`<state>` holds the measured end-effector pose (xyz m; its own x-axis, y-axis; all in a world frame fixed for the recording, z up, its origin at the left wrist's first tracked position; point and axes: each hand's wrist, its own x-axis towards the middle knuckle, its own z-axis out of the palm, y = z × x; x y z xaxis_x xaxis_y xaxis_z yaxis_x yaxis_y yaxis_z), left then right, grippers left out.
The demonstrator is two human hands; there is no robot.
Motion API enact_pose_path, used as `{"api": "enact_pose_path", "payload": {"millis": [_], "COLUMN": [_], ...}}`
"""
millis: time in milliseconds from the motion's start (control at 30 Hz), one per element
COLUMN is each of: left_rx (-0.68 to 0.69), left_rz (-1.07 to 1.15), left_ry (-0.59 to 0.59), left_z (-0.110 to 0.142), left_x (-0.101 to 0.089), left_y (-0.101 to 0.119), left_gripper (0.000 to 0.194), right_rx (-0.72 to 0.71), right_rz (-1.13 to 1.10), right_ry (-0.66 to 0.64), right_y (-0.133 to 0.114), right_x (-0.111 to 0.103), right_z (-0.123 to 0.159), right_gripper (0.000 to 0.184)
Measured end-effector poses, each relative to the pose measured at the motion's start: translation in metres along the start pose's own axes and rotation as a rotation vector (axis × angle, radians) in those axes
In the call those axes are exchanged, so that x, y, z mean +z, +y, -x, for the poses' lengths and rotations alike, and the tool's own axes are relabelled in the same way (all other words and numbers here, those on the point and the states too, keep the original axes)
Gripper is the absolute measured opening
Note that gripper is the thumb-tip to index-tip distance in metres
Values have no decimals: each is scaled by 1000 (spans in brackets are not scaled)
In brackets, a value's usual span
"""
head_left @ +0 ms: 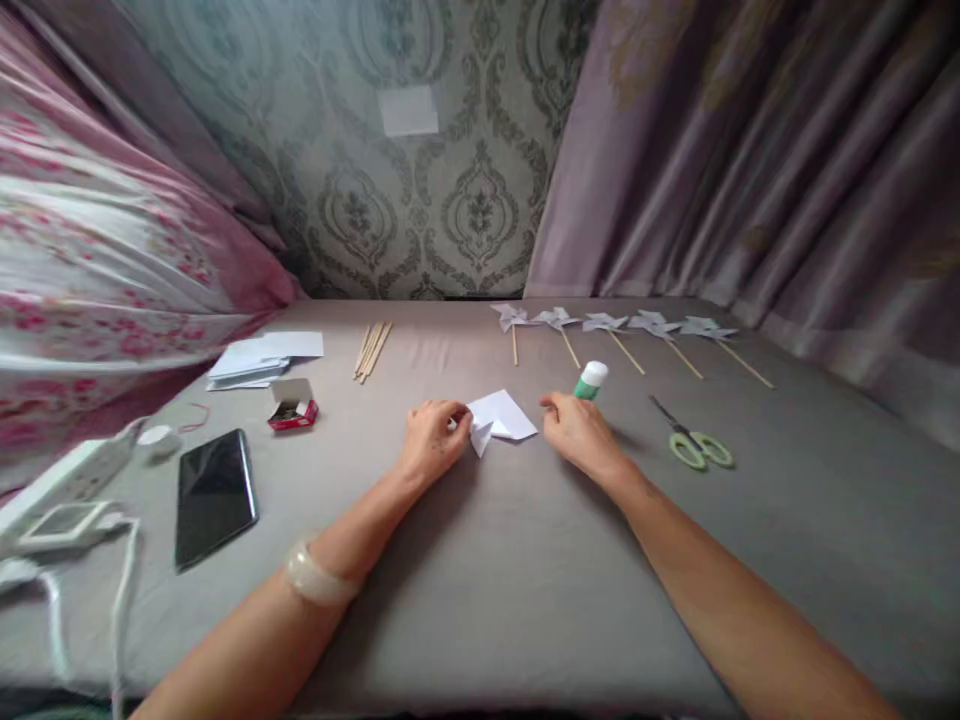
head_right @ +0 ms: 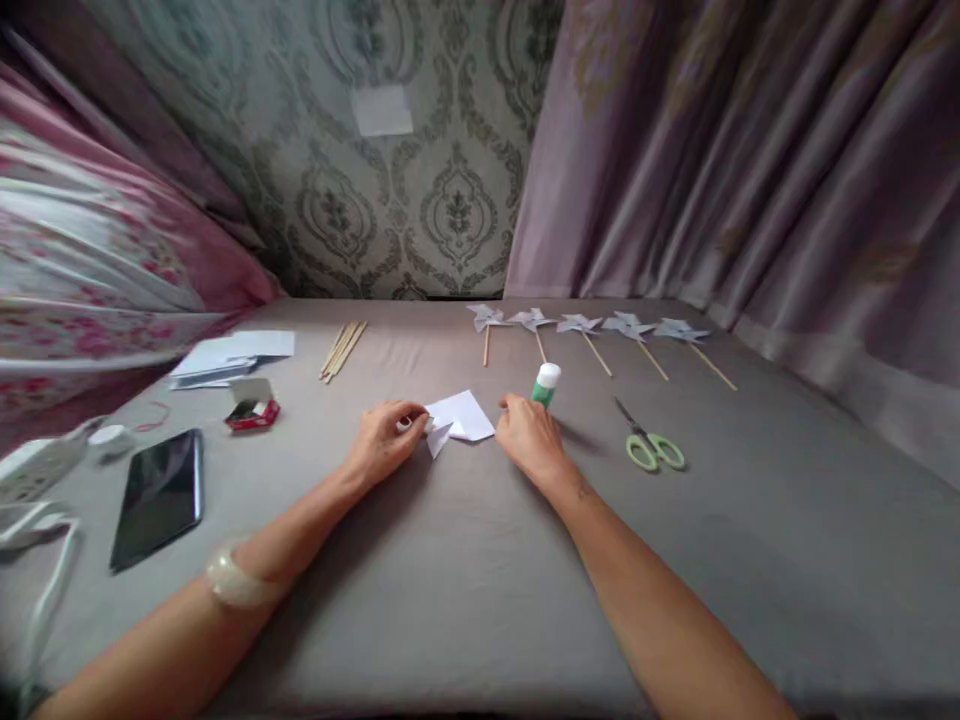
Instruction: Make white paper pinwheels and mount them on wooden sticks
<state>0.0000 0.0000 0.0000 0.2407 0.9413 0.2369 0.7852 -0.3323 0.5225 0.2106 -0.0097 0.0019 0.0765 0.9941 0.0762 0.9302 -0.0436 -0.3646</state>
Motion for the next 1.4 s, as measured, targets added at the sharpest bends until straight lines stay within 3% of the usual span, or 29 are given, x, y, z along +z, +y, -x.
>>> {"api": "enact_pose_path", "payload": {"millis": [367,767,1067,1200,1400], "left_rx": [10,-8,-70,-74,-84], "left_rz": [-52,-14,-36,-9,5], "left_ry": [-75,-19,-51,-54,-55], "left_z": [3,-3,-12,-15,-18], "left_x": [5,6,0,1,2], "left_y": [0,-14,-22,-24,-24], "left_gripper": [21,24,26,27,28], "right_rx": [-34,-83,-320,-488,-634], "right_rz": [-71,-201,-358,-231,-128], "right_ry": [-66,-114,-270,-192,-87], "right_y": [1,-4,-7,-10,-10], "right_x": [4,7,12,9,9], "right_z": [-1,2,8,14,15], "right_gripper": [35,29,31,38,23]}}
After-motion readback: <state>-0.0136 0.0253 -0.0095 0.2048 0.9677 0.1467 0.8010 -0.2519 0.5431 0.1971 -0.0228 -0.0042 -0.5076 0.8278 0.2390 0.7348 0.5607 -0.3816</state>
